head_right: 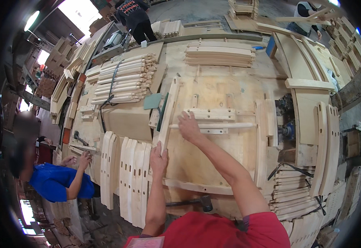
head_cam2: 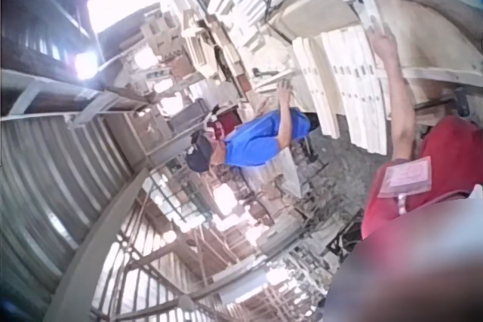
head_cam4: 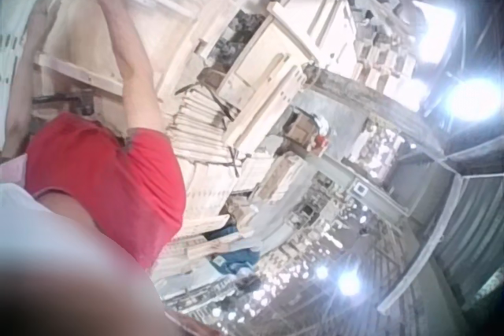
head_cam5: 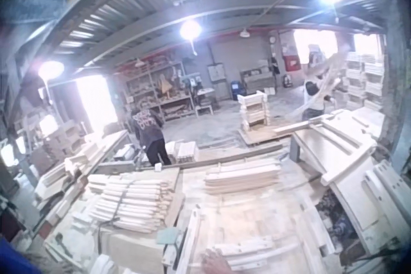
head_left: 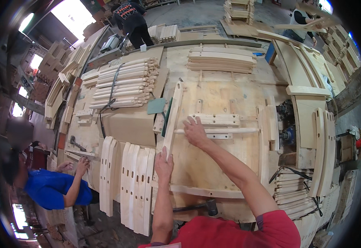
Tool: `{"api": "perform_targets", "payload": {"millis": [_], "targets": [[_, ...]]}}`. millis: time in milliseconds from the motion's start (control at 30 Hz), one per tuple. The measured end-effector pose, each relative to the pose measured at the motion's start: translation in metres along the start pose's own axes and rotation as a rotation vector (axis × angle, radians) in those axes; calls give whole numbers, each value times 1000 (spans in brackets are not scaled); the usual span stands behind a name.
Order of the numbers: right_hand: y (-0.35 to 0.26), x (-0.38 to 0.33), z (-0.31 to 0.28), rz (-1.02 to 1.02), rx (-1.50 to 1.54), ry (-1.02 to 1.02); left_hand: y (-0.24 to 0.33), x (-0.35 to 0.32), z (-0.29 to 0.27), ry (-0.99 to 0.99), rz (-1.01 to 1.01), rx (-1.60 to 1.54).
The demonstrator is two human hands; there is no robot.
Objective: The person assembles wooden furniture frames on a workbench in a factory. They repeatedly pick up wooden slats and side panels, align them, and use a hammer to tap the joints together. The person then lifts the assembled frame and places it on a stack before repeating the process with new parts.
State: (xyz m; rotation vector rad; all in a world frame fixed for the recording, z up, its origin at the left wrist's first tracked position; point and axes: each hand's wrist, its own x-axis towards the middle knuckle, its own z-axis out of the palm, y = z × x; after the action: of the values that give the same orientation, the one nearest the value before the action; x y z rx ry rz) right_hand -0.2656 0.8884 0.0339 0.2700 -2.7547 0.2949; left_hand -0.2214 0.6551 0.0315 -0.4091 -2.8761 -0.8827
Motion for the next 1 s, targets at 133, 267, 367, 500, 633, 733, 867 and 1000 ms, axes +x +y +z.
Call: {"api": "perform_targets", "payload": {"millis": [133,267,367,500,633,733,867,1000], "targets": [[-2,11,13,129,86,-188,-4,-3,4,39,-2,45],[2,10,24,119,154,-254,-11,-5,-1,-24,-22,-7],[3,4,33,119,176,-105,-13,-3,-6,-39,-20,-13],[-3,6,39,139,212,-95,-14,6,-12,-135,-93,3],[-7,10,33,78,229,-199,-13,2,-19,-106,-99,11],[-3,14,33,57,261,-201,-17,2,-16,-86,-66,8],[-2,5,43,85,239,-155,-13,6,-9,-66,-34,19],[-8,8,50,120,265,-71,-18,3,-5,45,49,89]]}}
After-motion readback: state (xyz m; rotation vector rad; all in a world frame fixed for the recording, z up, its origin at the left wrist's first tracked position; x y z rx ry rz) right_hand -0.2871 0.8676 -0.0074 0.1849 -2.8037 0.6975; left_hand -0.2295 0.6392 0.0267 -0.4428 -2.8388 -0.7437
